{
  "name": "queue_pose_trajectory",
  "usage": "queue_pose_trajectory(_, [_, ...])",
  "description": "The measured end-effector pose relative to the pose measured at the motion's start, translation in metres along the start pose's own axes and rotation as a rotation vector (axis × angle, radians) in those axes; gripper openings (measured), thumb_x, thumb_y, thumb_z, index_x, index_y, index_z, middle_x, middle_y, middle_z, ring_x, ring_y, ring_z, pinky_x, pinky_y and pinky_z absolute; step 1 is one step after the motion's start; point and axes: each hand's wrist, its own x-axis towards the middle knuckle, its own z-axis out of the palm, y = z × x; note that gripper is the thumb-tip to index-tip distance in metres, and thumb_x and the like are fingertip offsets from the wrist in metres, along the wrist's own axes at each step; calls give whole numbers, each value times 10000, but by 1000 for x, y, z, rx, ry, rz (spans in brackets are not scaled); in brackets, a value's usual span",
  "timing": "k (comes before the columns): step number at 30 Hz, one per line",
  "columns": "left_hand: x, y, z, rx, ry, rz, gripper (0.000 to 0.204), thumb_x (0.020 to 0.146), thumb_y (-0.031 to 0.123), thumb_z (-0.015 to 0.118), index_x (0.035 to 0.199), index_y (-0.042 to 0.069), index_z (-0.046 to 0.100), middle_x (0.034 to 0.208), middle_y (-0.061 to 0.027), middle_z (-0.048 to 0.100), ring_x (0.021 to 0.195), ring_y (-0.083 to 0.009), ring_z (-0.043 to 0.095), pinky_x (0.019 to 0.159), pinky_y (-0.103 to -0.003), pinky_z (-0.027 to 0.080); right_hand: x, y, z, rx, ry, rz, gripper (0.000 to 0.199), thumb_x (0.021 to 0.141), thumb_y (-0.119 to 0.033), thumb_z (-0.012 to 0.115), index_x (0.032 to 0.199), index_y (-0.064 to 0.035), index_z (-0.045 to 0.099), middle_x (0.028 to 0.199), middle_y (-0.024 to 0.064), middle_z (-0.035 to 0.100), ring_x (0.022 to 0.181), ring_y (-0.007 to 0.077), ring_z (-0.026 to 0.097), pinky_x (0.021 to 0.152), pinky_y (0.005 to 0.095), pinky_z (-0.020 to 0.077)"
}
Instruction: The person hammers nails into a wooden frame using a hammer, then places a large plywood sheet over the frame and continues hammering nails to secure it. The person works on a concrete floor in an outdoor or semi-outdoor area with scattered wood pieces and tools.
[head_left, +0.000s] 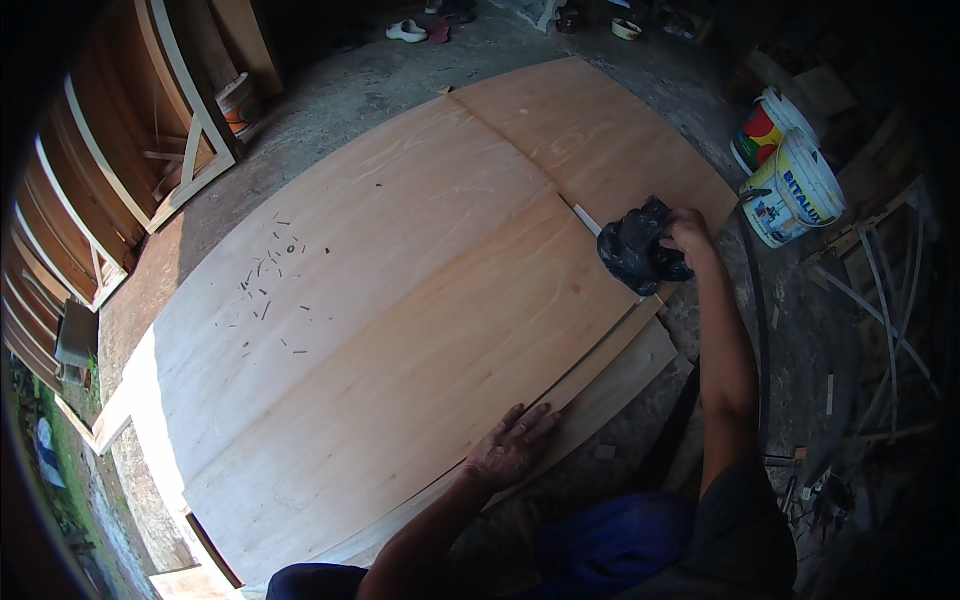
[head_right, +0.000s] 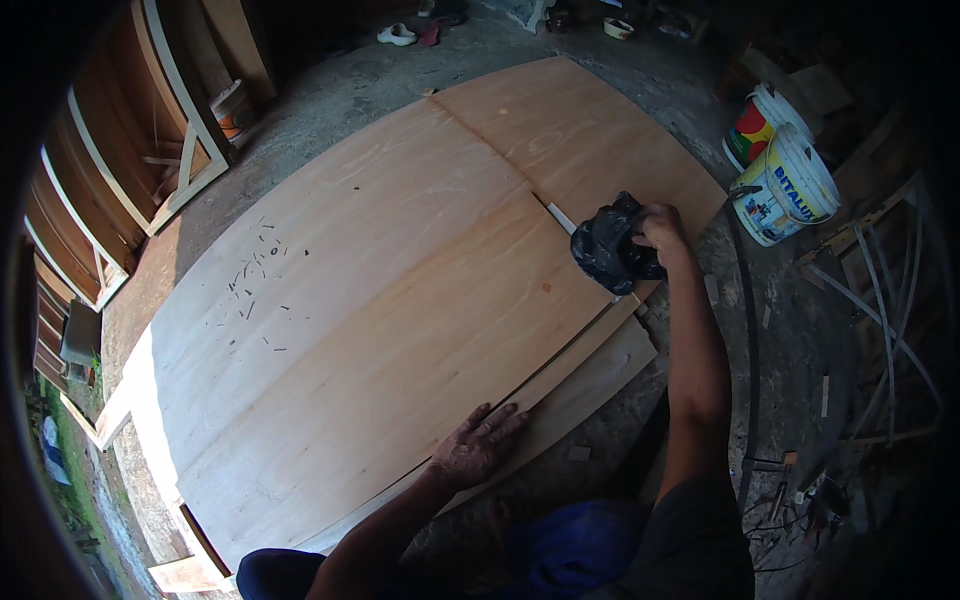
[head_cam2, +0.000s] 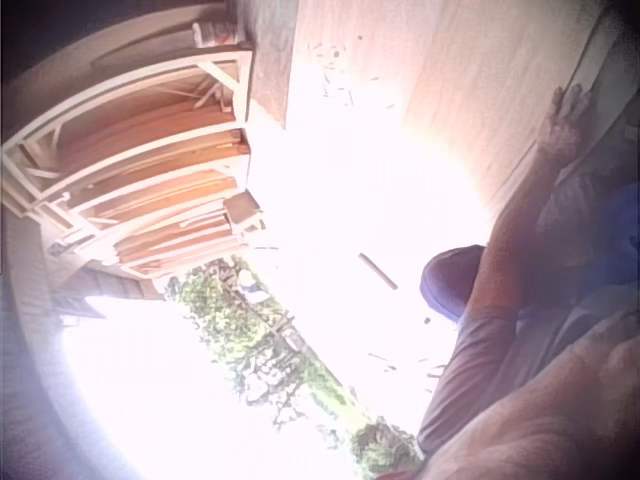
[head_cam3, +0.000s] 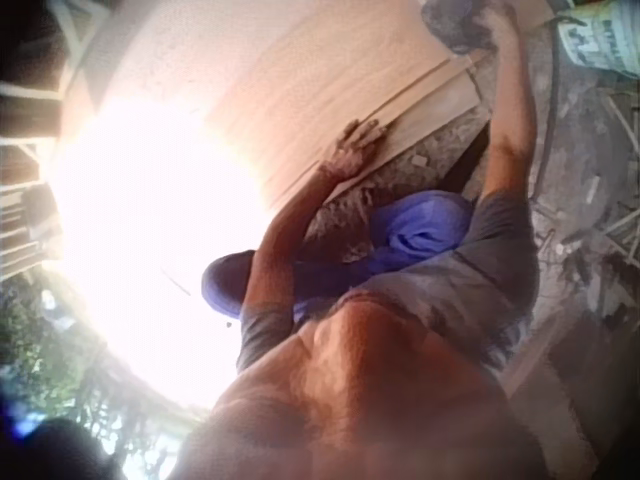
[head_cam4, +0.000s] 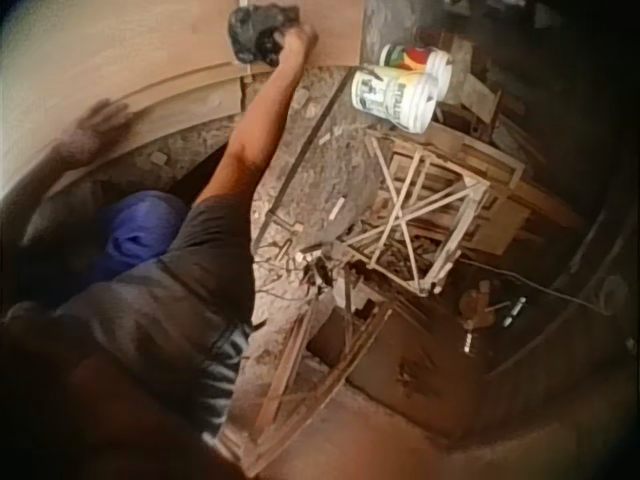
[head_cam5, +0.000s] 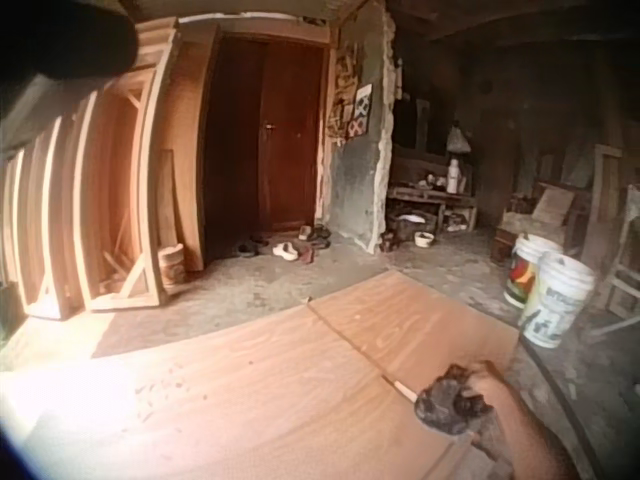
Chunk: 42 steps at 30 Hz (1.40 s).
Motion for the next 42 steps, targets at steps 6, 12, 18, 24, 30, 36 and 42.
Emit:
queue_pose_trajectory(6, [7, 4, 0, -36, 29, -4, 423, 1011, 242, 442, 1414, 149, 534, 1671, -67, 317, 1563, -268, 244, 1294, -488, 166, -4, -33, -71, -117, 404, -361, 177, 969, -59, 631, 1128, -7, 689, 1000, 84, 704, 858, 188, 707, 693, 300, 598])
queue_pose_trajectory(12, [-4, 2, -4, 34, -2, -34, 487, 1033, 240, 409, 1500, 106, 446, 1689, -42, 267, 1570, -244, 214, 1310, -461, 162, -54, -107, 60, 189, -15, -515, 123, 977, -38, 651, 1093, -19, 689, 919, 35, 676, 776, 111, 656, 668, 262, 581])
queue_pose_trajectory(18, [-2, 2, -3, 23, -29, -26, 459, 1027, 227, 435, 1465, 100, 487, 1682, -39, 283, 1565, -240, 232, 1308, -463, 185, -81, -84, 311, 266, -581, -104, 59, 946, -57, 694, 1004, -64, 700, 926, 46, 702, 796, 133, 678, 642, 287, 615])
queue_pose_trajectory(24, [1, 6, 8, -39, 76, -66, 534, 964, 228, 500, 1491, 140, 499, 1666, -27, 318, 1551, -236, 264, 1294, -452, 222, -131, -108, 407, 336, -678, -5, 187, 981, -137, 674, 1146, -55, 706, 951, 53, 716, 837, 162, 692, 697, 361, 623])
queue_pose_trajectory(30, [-10, 0, 17, 33, 90, -78, 564, 958, 212, 500, 1513, 123, 458, 1667, -42, 311, 1559, -236, 242, 1296, -455, 222, -73, -53, 313, -348, -468, -747, 351, 975, -180, 652, 1283, -11, 657, 1218, 185, 687, 1056, 317, 695, 889, 374, 558])
queue_pose_trajectory(36, [-5, 2, 11, -20, 174, -30, 542, 940, 182, 508, 1472, 81, 504, 1664, -55, 308, 1556, -253, 245, 1299, -466, 214, -52, 73, 111, -865, -201, -1056, 387, 1014, -123, 540, 1382, -5, 572, 1421, 187, 560, 1221, 392, 596, 1046, 470, 484])
queue_pose_trajectory(42, [1, 3, 0, -56, 53, -12, 509, 972, 215, 484, 1473, 124, 494, 1677, -43, 289, 1559, -239, 242, 1300, -463, 183, -45, 98, 49, -884, -293, -564, 557, 1003, -99, 501, 1548, -187, 422, 1586, 143, 409, 1372, 386, 494, 1136, 494, 421])
